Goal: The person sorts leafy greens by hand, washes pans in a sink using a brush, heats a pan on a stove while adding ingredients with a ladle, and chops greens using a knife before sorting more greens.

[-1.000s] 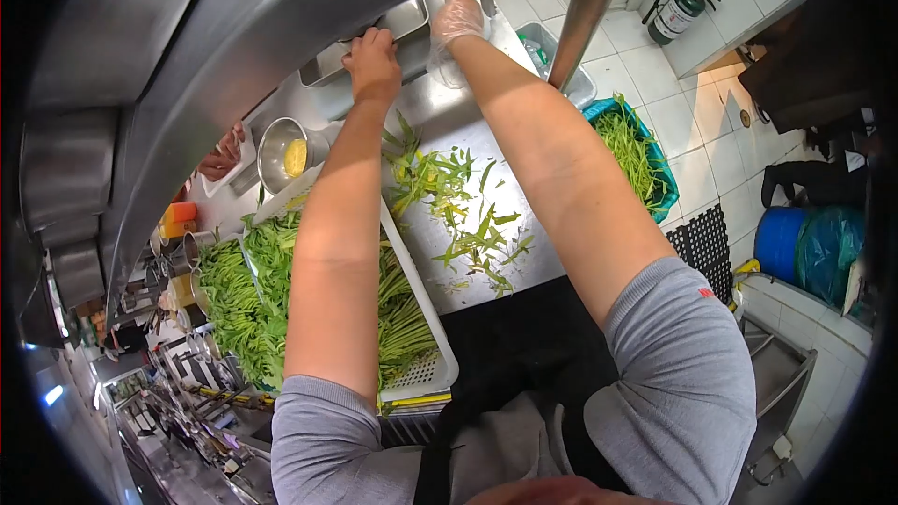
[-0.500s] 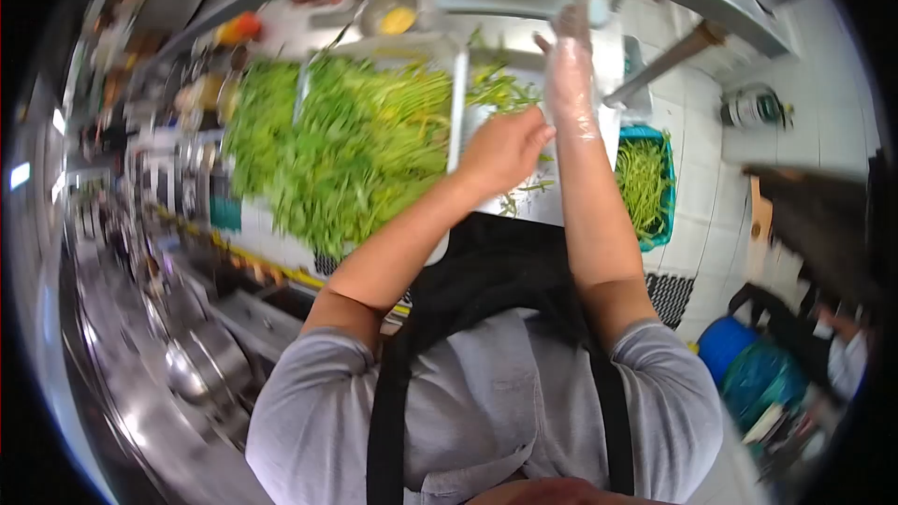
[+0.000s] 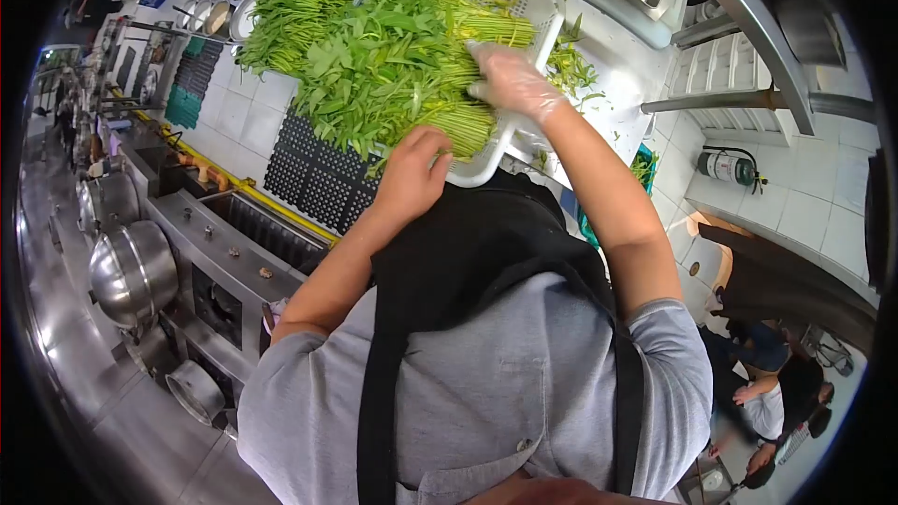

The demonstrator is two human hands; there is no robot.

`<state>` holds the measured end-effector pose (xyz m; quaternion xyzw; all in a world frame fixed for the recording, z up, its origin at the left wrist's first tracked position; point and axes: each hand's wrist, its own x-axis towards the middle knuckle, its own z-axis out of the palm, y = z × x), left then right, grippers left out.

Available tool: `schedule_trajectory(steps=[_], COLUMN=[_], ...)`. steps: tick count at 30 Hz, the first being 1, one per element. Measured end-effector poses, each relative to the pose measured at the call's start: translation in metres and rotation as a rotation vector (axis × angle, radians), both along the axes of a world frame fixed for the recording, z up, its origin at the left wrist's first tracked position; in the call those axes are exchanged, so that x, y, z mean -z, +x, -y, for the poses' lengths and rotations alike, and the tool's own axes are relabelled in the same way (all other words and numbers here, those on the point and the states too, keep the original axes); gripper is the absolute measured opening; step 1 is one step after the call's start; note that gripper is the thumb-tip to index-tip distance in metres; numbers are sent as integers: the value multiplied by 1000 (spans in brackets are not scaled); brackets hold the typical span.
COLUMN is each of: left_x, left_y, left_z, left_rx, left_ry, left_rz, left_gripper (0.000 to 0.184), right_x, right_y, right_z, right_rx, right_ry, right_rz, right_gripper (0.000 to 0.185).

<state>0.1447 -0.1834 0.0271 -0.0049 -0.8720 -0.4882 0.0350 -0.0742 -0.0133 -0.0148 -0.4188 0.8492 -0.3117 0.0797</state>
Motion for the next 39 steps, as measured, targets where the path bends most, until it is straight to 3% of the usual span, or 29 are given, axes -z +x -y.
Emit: schedule_trajectory(steps=[2,3,7,9,10,12,18,21,23,26,27,28,30,34,36,39], left_x=[8,14,21,31,45,78,53,38,30,25,33,41,57,70,79,81], left_y=[10,12,-3,-12,-11,-11,-29,-33,-39,-50,-57,-63,-69,-76,-78,-76], left_z=[26,35,50,52,55,65,101,94,81,55,45,37,21,0,0,-9], left_rx=[-23,-6,115,379,372,541,376,506,551,341,278,271,174,60,113,90], left_ry=[-173,-225,-229,-241,-222,-551,-511,-571,-304,-362,-341,-360,-389,-548,-617,-689], left_rz=[-135,-164,-292,-321,-317,-242,-216,-47,2,-9,32,31,-209,-85,4,49], left_gripper=[15,19,25,22,22,23,20,29,40,44,44,44,51,61,64,62], right_x=[1,0,-1,-8,-11,-19,-43,-50,-41,-36,-27,-29,-31,-56,-61,-72], right_y=[13,10,-16,-23,-23,-26,-24,-19,-15,1,-1,-8,-15,-29,-41,-53], right_z=[24,30,43,47,49,56,73,76,78,77,77,79,81,91,97,105], right_rx=[69,83,19,22,27,-1,50,108,118,113,133,129,99,-59,-103,-146], right_ry=[295,358,418,449,458,519,509,457,576,617,600,581,579,658,683,753], right_rz=[-205,-174,-88,-55,-24,-19,65,54,49,-23,-64,-69,-93,-7,-10,71], right_gripper=[46,50,48,48,47,49,59,56,60,56,42,42,29,30,32,37])
